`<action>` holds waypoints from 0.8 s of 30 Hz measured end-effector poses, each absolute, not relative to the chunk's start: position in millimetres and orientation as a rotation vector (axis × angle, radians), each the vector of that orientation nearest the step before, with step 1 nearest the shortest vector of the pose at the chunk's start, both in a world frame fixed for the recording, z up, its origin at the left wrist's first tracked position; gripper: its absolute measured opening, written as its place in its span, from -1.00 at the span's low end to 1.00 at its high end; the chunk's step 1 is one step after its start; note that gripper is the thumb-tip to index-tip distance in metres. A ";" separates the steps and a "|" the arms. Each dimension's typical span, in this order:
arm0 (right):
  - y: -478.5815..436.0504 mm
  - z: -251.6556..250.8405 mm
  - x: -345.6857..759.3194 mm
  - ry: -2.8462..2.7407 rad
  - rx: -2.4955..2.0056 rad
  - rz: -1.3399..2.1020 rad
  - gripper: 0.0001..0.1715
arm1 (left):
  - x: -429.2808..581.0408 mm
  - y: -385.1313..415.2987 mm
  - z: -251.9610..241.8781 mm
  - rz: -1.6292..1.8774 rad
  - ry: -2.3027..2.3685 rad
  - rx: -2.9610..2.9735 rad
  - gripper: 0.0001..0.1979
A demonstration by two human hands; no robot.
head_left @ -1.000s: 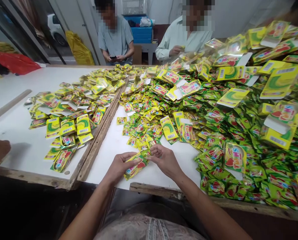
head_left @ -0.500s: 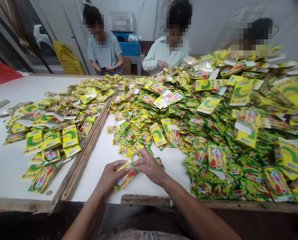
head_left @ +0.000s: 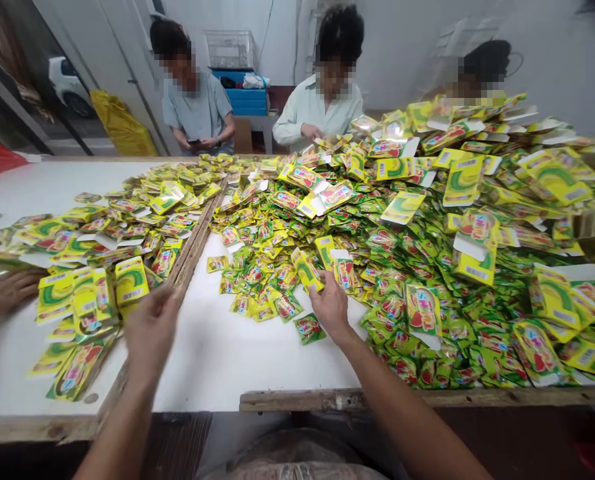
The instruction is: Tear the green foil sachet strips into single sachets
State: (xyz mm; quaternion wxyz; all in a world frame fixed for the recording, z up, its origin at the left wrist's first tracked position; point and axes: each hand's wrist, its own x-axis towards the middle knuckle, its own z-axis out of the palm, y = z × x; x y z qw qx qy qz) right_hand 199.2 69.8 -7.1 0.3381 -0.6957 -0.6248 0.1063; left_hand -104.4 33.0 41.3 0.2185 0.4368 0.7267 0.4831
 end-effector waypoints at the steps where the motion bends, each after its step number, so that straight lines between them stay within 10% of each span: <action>1: 61.8 -6.4 191.6 -1.662 -1.740 0.228 -0.68 | -83.4 26.7 34.5 1.257 1.853 1.134 -0.45; 9: 13.2 16.2 145.2 -2.397 -0.990 0.477 -0.56 | -8.6 15.2 4.2 1.206 1.231 0.606 -0.50; 15: 67.4 7.8 169.0 -2.484 -1.388 0.344 -0.44 | -32.5 6.9 -1.9 0.984 1.349 0.732 -0.46; 20: 76.0 3.3 176.3 -2.533 -1.683 0.413 -0.86 | -26.4 -0.2 -5.3 0.891 1.272 0.770 -0.53; 24: 61.4 9.2 187.5 -2.363 -1.800 0.527 -0.63 | -26.8 -2.4 -12.6 0.896 1.321 0.843 -0.53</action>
